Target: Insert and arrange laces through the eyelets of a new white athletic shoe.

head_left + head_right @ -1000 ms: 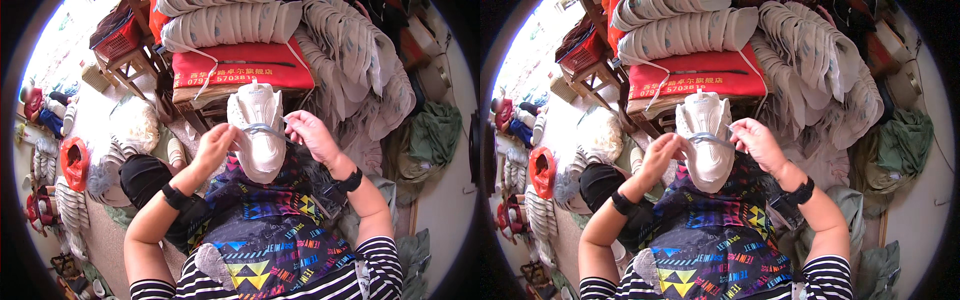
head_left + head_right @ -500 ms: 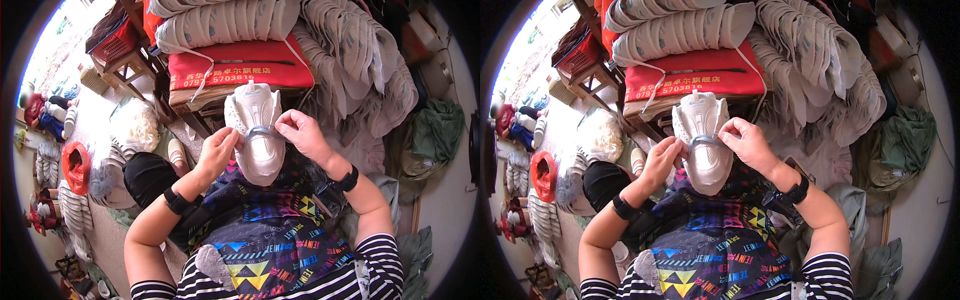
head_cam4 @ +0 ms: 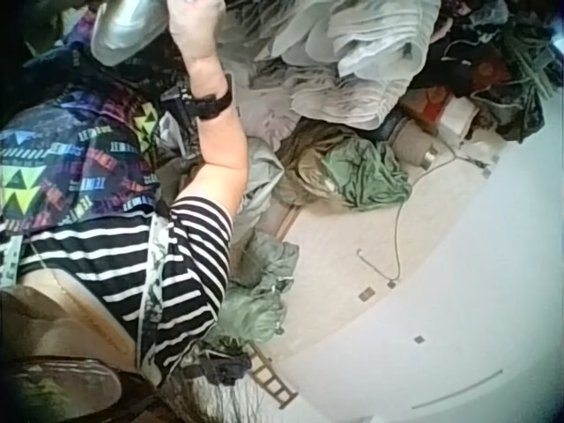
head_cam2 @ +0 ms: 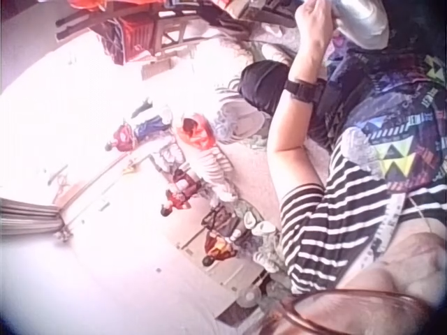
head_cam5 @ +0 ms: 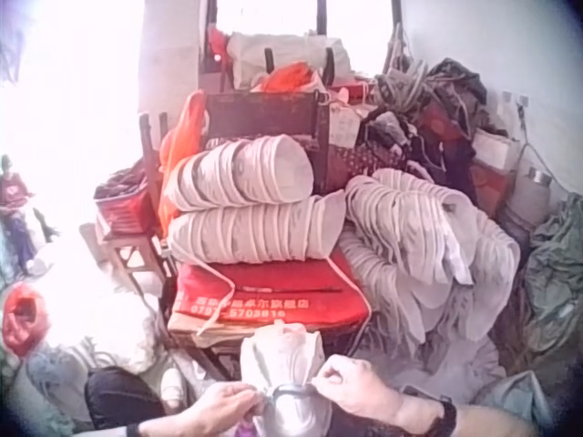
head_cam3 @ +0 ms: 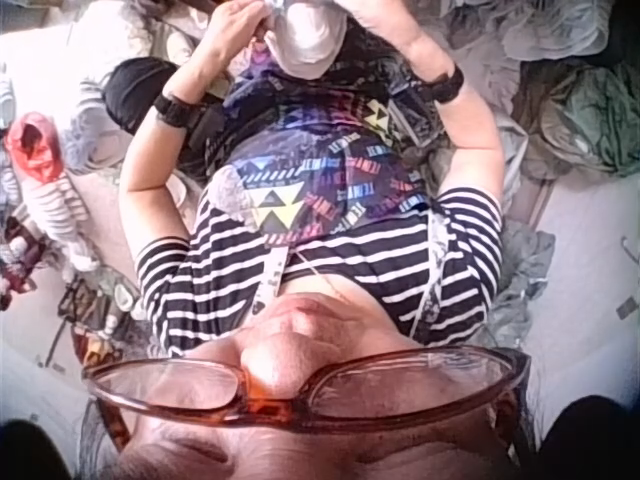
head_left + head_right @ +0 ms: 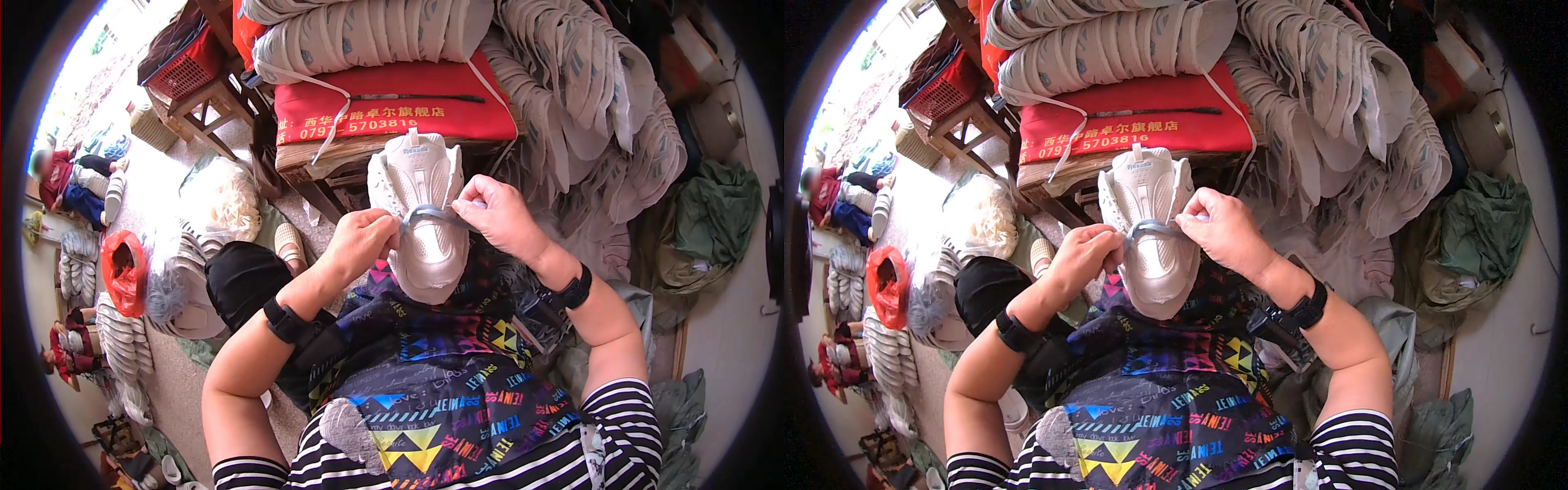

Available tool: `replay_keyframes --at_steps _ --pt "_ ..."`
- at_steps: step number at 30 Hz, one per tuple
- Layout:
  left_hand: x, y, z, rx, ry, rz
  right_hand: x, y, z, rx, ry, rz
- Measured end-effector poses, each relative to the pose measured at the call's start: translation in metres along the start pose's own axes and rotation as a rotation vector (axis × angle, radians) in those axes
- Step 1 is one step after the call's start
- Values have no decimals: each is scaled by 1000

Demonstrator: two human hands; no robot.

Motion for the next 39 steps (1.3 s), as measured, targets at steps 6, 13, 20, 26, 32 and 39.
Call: replay_keyframes --at_steps 6,13,20,26,32,39 --pt "7 -4 -1 208 -6 -35 5 -6 0 136 62 -55" --pt "9 -21 -9 824 -47 -339 -7 12 -4 -333 -174 290" --pt "10 -30 -12 1314 294 -372 -13 51 -3 -703 -107 599" --pt "5 -56 1 1334 -190 -884 -11 77 11 -695 -147 875" --pt "22 -57 11 1263 323 -713 5 77 19 -773 214 743" --pt "29 -56 3 1319 270 -683 16 66 17 -828 257 759"
Point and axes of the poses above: each hand's wrist, its own x-axis towards the middle knuckle, its own z-axis out of the back of the hand, y = z × x, the point moved 2 cm from there along x, towards the middle knuckle, and after that the axes turned 12 degrees about -z, right-handed, at the moved point
